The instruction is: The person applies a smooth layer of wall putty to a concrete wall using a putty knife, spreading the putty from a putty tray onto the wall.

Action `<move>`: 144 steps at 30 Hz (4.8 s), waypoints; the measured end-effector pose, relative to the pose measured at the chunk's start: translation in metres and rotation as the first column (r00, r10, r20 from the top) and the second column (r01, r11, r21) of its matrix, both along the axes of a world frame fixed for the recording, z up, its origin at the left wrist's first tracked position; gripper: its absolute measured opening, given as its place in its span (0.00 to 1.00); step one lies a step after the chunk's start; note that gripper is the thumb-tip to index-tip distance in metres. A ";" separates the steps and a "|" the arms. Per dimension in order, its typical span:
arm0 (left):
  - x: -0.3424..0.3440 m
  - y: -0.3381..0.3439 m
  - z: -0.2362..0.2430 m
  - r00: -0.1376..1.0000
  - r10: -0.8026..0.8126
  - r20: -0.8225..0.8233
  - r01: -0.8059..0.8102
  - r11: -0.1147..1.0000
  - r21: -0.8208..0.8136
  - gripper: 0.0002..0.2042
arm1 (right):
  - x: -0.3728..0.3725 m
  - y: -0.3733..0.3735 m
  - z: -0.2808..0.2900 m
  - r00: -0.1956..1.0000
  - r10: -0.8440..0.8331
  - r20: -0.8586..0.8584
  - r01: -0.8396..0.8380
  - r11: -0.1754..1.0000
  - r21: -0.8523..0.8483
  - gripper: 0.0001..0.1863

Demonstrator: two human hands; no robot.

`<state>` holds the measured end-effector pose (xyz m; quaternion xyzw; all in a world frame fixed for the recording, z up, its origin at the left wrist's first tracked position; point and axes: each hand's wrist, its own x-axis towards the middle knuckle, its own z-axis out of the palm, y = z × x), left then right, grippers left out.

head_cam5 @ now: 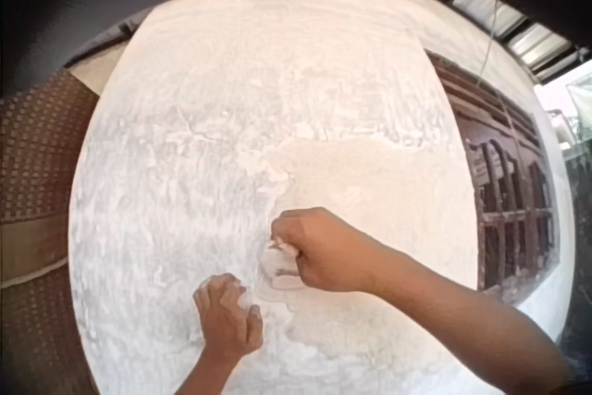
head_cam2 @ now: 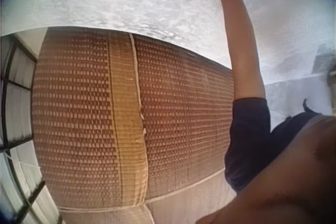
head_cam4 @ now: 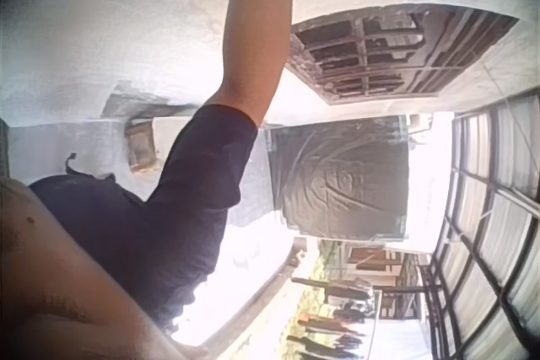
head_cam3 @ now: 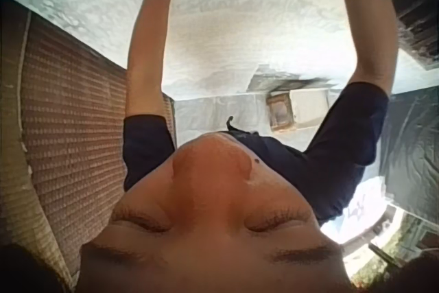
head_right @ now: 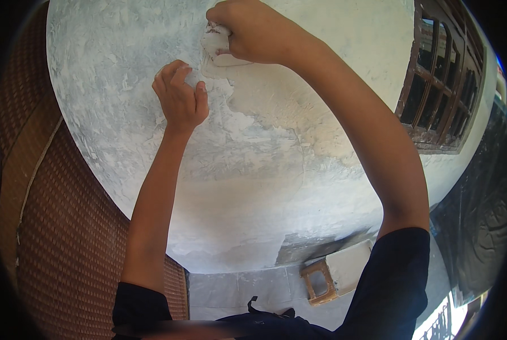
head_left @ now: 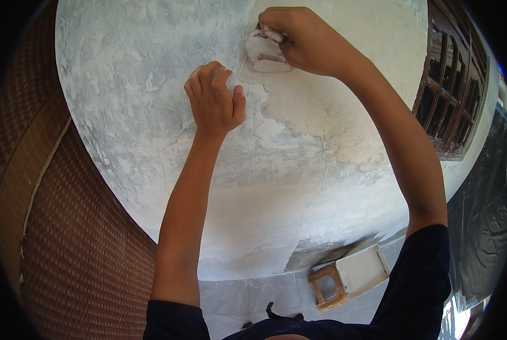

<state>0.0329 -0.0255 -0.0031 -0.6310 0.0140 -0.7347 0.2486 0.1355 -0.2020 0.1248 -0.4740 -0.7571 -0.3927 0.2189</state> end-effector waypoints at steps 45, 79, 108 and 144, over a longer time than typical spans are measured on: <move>0.000 0.002 0.001 0.992 0.121 -0.027 -0.119 0.991 0.055 0.16 | 0.080 -0.051 -0.137 0.556 0.241 -0.796 0.246 0.867 0.434 0.06; -0.001 0.001 0.002 0.982 0.183 -0.055 -0.178 0.981 0.080 0.16 | 0.100 -0.057 -0.169 0.383 0.270 -0.883 0.274 0.880 0.388 0.03; 0.076 -0.115 -0.179 0.813 -0.235 -0.532 0.180 0.971 -0.154 0.15 | 0.132 -0.175 -0.352 -0.160 0.276 -0.948 0.448 0.876 0.180 0.06; 0.186 -0.373 -0.566 -0.375 -0.689 -0.621 -0.220 0.716 -0.662 0.18 | 0.117 -0.430 -0.719 -0.640 0.723 -0.259 0.753 0.524 -0.398 0.15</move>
